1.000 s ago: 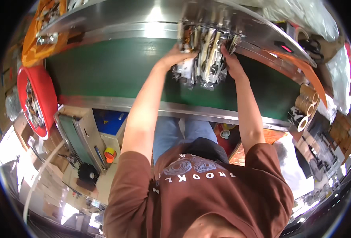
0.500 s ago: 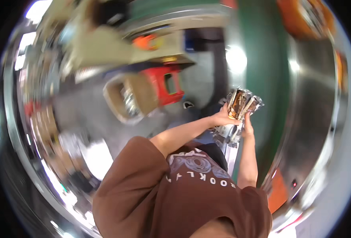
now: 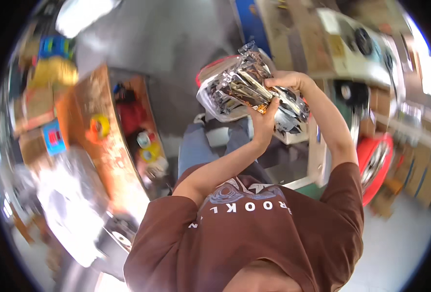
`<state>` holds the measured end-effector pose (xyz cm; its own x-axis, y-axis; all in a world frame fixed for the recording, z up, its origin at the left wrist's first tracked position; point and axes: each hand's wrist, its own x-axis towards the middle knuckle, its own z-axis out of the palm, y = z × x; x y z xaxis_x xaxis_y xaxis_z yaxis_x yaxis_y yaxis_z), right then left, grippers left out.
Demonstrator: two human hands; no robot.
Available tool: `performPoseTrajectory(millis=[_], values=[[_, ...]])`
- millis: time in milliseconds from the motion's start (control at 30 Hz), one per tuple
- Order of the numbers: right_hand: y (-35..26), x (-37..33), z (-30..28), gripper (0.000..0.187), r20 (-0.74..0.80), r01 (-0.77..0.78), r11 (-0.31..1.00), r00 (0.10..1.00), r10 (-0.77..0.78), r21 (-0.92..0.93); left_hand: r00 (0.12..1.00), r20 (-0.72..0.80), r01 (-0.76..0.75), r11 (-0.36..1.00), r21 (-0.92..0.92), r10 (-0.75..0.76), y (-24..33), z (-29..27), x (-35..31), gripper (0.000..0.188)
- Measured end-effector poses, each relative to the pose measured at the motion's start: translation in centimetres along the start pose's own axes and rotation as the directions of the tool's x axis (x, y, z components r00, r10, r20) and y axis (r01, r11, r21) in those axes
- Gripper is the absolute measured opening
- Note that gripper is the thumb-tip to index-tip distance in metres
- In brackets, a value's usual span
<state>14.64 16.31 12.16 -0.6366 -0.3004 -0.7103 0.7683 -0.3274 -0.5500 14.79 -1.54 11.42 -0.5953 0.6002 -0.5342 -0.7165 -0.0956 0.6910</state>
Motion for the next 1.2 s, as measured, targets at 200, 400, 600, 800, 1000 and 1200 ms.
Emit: performPoseTrajectory(millis=[200,400,600,800,1000,1200], values=[[-5.9,8.9,-2.1,0.049,0.047,-0.104,0.847,0.988,0.151,-0.522,0.905,-0.408,-0.233,0.945,-0.231,0.123,0.0,1.5,3.4,0.070],[-3.7,14.9,-4.4,0.046,0.176,-0.306,0.709,0.836,0.519,-0.636,0.778,-0.620,-0.300,0.927,-0.224,0.102,-4.3,2.4,6.2,0.076],[-2.3,19.5,-1.9,0.069,-0.008,0.005,-0.062,0.976,0.217,-0.998,0.553,-0.831,-0.196,0.958,-0.211,-0.070,-12.9,-0.4,14.2,0.076],[0.2,16.0,-5.6,0.091,0.212,0.231,0.008,0.903,-0.374,-0.973,0.758,-0.349,0.275,0.756,-0.595,-0.551,-8.4,-1.3,10.5,0.049],[0.8,8.1,-1.0,0.119,0.052,-0.117,-0.348,0.896,-0.441,-0.930,0.925,-0.092,-0.091,0.449,0.889,0.369,0.0,-5.2,4.2,0.060],[5.3,11.9,-3.1,0.110,-0.040,-0.216,-0.339,0.888,-0.458,-0.916,0.971,0.239,-0.230,-0.289,0.929,-0.004,-0.8,-13.9,12.4,0.104]])
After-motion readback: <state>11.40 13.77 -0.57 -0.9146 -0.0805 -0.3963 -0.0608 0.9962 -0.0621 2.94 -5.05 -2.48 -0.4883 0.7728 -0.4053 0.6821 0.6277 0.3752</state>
